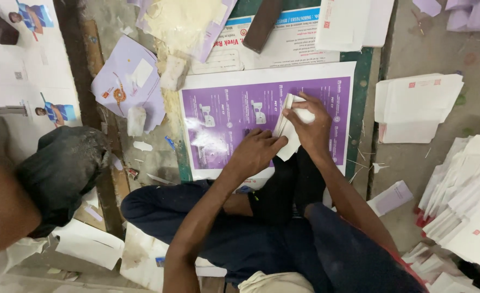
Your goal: Fold and organize paper items, potentially cards or small packaging boxes.
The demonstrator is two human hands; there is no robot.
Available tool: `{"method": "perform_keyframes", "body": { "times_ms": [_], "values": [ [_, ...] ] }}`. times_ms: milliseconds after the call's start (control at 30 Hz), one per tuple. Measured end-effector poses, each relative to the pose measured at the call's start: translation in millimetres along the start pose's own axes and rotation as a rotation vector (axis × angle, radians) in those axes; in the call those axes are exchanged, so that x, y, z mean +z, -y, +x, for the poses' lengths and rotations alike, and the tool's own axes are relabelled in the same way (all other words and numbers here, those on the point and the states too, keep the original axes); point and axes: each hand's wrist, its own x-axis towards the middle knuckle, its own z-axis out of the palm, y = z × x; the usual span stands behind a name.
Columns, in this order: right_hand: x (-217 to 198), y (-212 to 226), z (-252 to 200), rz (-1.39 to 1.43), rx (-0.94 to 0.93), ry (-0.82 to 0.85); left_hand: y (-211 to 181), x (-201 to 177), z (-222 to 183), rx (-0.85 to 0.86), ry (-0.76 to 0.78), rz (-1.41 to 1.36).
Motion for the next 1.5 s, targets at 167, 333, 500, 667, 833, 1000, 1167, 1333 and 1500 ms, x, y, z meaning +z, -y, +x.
{"method": "perform_keyframes", "body": {
  "times_ms": [167, 333, 500, 667, 833, 1000, 1167, 1333, 1500],
  "values": [
    [-6.1, 4.0, -1.0, 0.04, -0.002, 0.014, -6.5, -7.9, 4.0, 0.011, 0.012, 0.041],
    [-19.9, -10.8, -2.8, -0.082, -0.086, -0.008, -34.9, -31.2, 29.3, 0.053, -0.013, 0.071],
    [-76.7, -4.4, -12.6, 0.444, 0.074, -0.177, -88.5, -40.8, 100.3, -0.054, -0.3, -0.297],
    [-144.0, -97.7, -4.6, 0.411, 0.104, -0.667, -95.6, 39.7, 215.9, -0.122, -0.236, -0.119],
    [-173.1, -144.1, 15.0, 0.54, 0.148, -0.842, -79.0, 94.6, 296.6, -0.145, -0.158, 0.363],
    [-168.3, -181.6, 15.2, 0.609, 0.142, -0.765, -91.0, 96.9, 301.6, 0.048, 0.016, 0.369],
    [-171.6, -153.9, 7.7, 0.784, 0.135, -0.787, -120.0, 90.2, 283.3, 0.283, 0.211, 0.339],
    [-165.4, -184.0, 1.4, 0.961, 0.108, -0.836, -109.0, 80.9, 277.4, 0.478, 0.287, 0.453],
    [-159.0, -185.9, 2.7, 0.966, 0.076, -0.891, -99.6, 68.1, 284.2, 0.51, 0.154, 0.411]
  ]
}}
